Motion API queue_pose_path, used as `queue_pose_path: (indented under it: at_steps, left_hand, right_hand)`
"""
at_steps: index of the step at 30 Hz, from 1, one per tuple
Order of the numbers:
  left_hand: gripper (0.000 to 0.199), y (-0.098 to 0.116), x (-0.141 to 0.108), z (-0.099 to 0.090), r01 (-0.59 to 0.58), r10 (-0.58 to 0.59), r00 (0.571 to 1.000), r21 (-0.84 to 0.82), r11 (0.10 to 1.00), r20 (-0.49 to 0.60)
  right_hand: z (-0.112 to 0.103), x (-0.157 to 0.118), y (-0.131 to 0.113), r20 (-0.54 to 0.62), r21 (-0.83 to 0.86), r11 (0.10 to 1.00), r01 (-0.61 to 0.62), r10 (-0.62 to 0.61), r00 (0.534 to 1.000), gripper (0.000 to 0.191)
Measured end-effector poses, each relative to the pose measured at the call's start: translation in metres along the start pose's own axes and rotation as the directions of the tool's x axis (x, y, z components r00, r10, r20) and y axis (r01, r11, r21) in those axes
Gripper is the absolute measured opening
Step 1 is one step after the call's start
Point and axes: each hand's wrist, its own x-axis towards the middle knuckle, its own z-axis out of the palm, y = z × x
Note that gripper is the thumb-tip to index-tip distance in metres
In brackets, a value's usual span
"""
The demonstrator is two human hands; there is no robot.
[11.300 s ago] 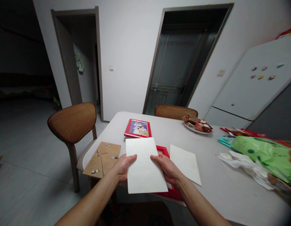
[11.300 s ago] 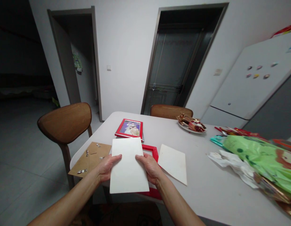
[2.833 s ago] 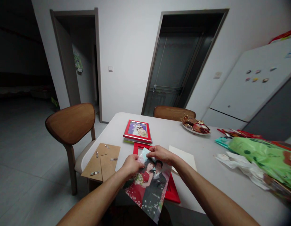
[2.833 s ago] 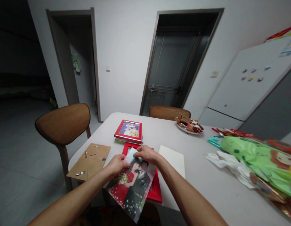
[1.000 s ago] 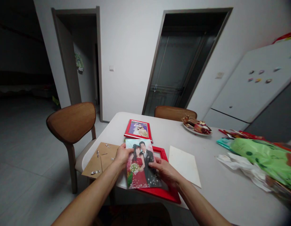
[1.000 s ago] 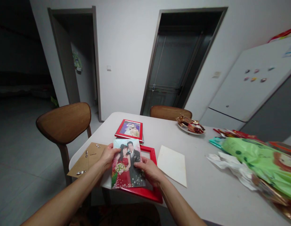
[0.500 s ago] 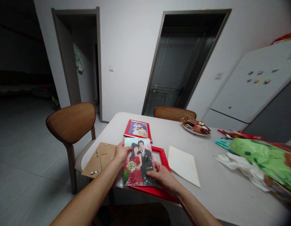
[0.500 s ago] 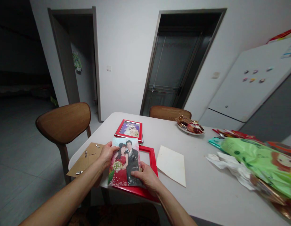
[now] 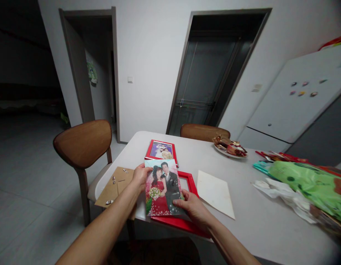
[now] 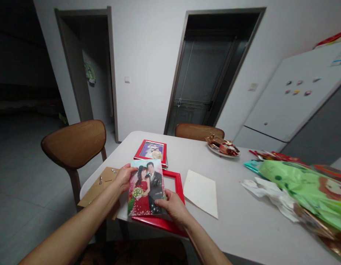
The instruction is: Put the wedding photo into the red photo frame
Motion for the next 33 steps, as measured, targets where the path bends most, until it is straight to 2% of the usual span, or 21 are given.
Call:
queue_pose_path:
  at_steps: [5,8,15,19,24,28,31,33]
  left_hand:
    - [0.022,0.003,-0.002,0.001,0.017,-0.016,0.999,-0.017,1.000,0.043]
    - [0.024,0.004,-0.001,0.001,0.023,-0.022,0.998,-0.012,1.000,0.060]
    - [0.024,0.003,0.001,-0.001,-0.031,0.033,0.998,-0.025,0.999,0.055]
    - [0.024,0.007,-0.001,0.001,-0.034,0.035,0.995,-0.004,0.999,0.089]
    - [0.020,0.010,-0.008,-0.001,0.030,-0.046,0.989,0.119,0.992,0.140]
    - [0.022,0.000,-0.017,-0.010,0.078,-0.116,0.986,0.281,0.956,0.123]
    - [0.035,-0.008,-0.023,-0.015,0.043,-0.079,0.994,0.396,0.917,0.075]
    - [0.049,-0.012,-0.029,-0.015,-0.009,-0.002,1.000,0.457,0.890,0.023]
  right_hand:
    - [-0.002,-0.004,-0.002,-0.006,-0.041,0.996,-0.085,0.085,0.996,0.025]
    - [0.000,-0.004,-0.003,-0.023,-0.046,0.996,-0.079,0.078,0.997,0.025]
    - [-0.003,-0.004,-0.004,0.051,-0.039,0.994,-0.105,0.107,0.993,0.019]
    - [-0.007,-0.003,-0.002,0.025,-0.044,0.992,-0.120,0.121,0.992,0.021]
    - [-0.005,-0.002,-0.004,-0.099,-0.059,0.995,-0.080,0.074,0.992,0.019]
    - [-0.001,-0.002,-0.007,-0.143,-0.006,0.998,-0.068,0.066,0.988,0.019]
    - [-0.002,0.000,-0.006,-0.131,0.069,0.996,-0.064,0.073,0.989,0.019]
    - [-0.003,0.002,-0.004,-0.125,0.097,0.992,-0.075,0.087,0.988,0.017]
